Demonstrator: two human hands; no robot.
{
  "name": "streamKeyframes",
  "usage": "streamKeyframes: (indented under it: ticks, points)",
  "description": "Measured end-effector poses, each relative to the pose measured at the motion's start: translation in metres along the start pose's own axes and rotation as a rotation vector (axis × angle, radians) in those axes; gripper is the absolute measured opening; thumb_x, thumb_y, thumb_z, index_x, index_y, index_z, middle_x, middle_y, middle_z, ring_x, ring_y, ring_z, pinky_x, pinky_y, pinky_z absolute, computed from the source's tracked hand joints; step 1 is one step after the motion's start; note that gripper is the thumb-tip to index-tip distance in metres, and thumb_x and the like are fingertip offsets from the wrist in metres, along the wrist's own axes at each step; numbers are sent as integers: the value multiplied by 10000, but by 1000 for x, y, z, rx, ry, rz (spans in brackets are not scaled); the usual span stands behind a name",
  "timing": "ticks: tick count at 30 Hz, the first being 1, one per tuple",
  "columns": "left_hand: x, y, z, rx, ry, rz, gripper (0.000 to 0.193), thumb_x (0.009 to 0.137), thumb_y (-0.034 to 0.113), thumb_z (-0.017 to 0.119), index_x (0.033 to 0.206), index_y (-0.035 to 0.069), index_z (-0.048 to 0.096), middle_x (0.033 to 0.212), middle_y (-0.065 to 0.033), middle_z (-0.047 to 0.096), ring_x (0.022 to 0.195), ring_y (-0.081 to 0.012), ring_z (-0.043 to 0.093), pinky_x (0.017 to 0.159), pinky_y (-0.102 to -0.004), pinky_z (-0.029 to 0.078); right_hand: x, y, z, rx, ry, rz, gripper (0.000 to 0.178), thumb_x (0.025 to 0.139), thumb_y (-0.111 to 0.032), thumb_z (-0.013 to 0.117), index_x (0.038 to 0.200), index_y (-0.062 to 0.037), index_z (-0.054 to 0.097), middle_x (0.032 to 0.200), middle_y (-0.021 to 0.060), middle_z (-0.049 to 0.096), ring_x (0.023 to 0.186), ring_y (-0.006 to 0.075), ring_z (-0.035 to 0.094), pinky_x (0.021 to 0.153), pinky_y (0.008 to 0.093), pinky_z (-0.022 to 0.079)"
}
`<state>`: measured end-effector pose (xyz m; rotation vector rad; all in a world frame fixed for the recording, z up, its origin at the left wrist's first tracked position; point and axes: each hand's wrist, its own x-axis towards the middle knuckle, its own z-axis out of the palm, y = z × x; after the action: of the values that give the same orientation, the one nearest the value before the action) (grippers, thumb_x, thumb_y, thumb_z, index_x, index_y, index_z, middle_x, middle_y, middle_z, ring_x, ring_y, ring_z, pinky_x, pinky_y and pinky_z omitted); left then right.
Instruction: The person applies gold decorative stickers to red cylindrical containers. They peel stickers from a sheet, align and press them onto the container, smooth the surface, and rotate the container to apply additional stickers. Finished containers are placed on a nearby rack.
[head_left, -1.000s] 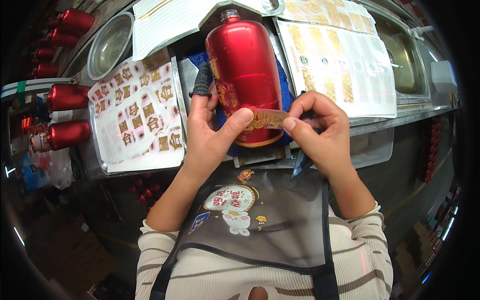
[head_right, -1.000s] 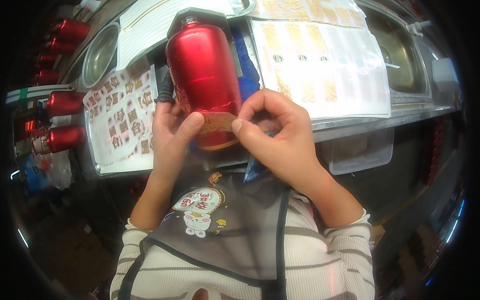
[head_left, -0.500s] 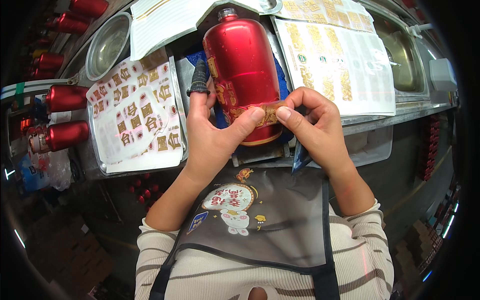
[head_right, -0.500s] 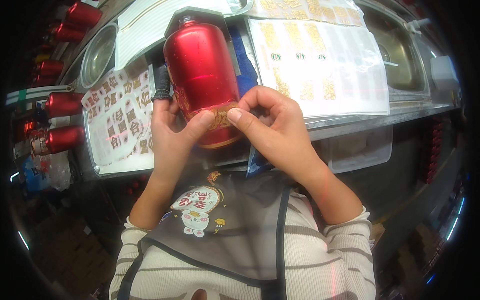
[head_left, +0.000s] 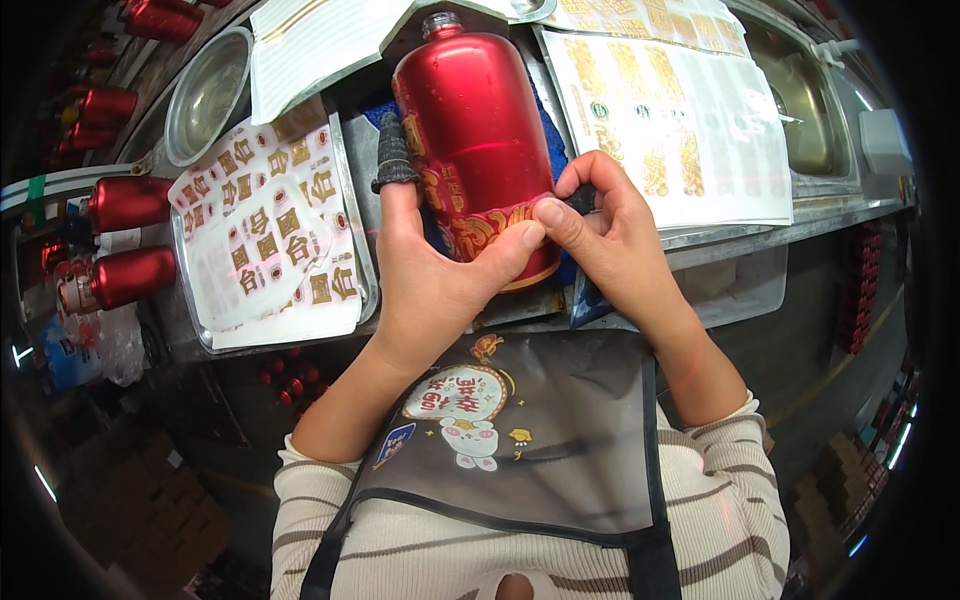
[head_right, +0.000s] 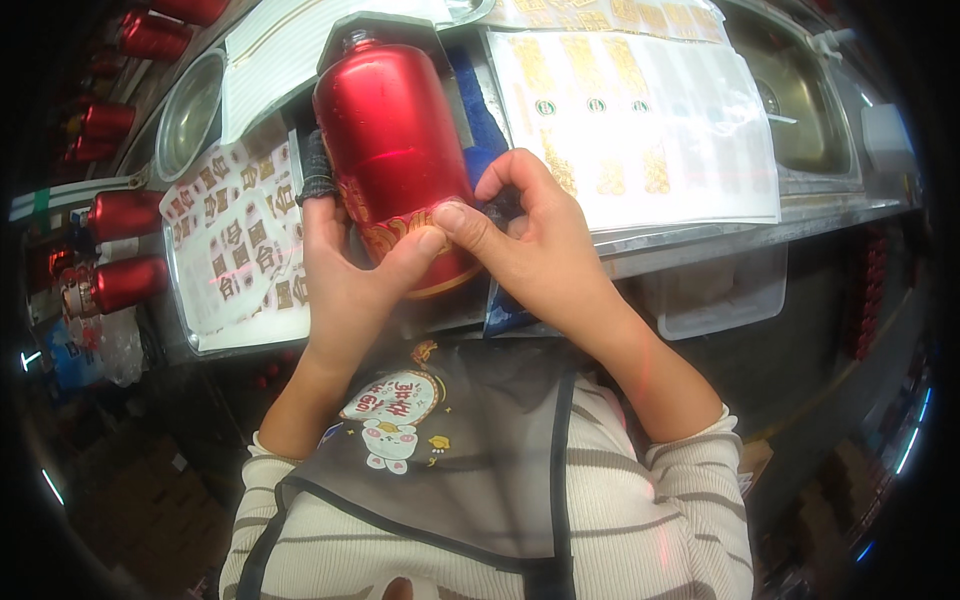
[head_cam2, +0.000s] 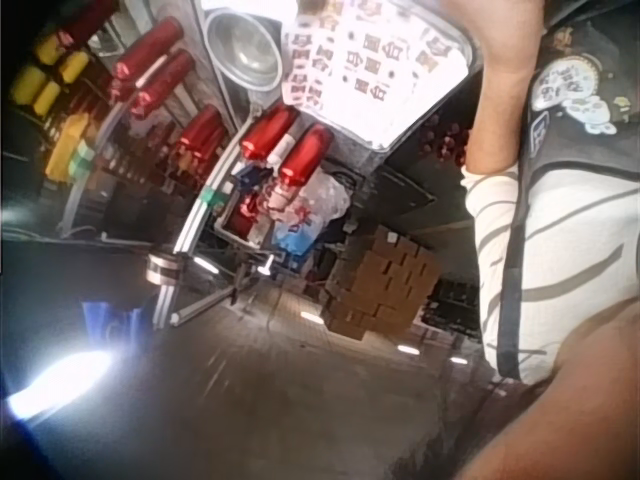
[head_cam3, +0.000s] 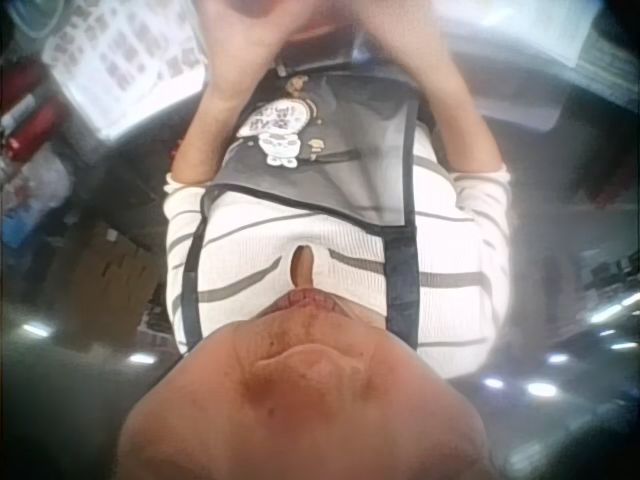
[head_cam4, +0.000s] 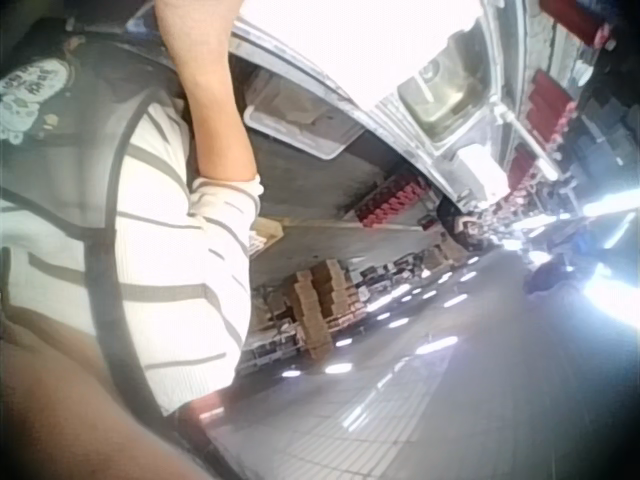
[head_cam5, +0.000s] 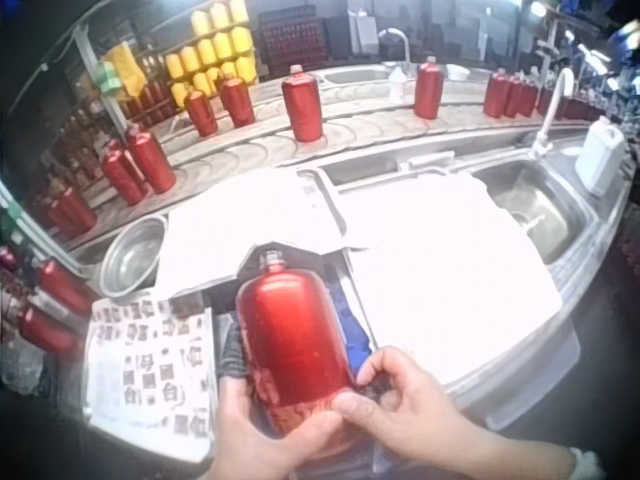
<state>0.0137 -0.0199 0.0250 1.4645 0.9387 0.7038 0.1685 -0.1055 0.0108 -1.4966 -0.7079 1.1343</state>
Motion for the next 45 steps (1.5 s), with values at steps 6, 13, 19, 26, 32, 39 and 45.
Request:
streamKeyframes:
  ticks: [6,13,19,26,32,39,45]
  points:
    - [2,2,1,-52,-19,24,678,720,160,896,1187,-36,445,1118,-151,639,978,-177,663,849,-309,552,3,7,-1,59,-29,-73,297,898,-216,759,986,-51,528,861,-30,522,585,-25,374,490,157,306]
    - [8,0,-2,-64,16,6,641,734,140,885,1160,-43,443,1104,-153,631,978,-174,658,838,-295,553,8,0,-9,104,-78,-1,257,903,-217,746,955,-50,559,863,-21,568,616,-13,418,521,162,331]
    - [9,5,4,-32,9,-32,622,753,142,873,1159,-44,440,1107,-154,630,981,-166,654,826,-283,551,13,12,-7,59,-63,-61,235,921,-237,722,934,-52,577,849,-26,575,723,13,481,614,184,383]
    - [1,-1,3,-26,40,52,739,723,171,885,1249,-51,415,1178,-158,604,1061,-194,632,935,-333,516,2,6,-7,68,-69,-6,273,901,-160,742,1034,-36,539,895,-2,577,643,-11,473,544,144,363]
    - [0,-6,-2,61,-3,54,752,700,203,893,1234,-51,430,1170,-162,592,1055,-198,629,935,-326,508,1,0,-11,157,-116,39,257,914,-126,711,1064,-28,527,964,34,573,704,2,526,601,156,409]
    - [-3,-15,-4,269,-13,-17,876,647,234,930,1286,-62,409,1225,-179,564,1135,-215,589,990,-369,475,-2,-7,-10,69,-74,45,187,926,-129,674,1047,-32,571,941,38,597,732,25,547,654,184,429]
    - [-10,-44,-23,229,-126,110,1162,604,370,942,1480,-31,292,1413,-215,466,1313,-360,463,1155,-442,269,0,-14,-25,377,181,87,140,910,-153,614,989,-39,631,879,40,644,777,98,606,703,251,502]
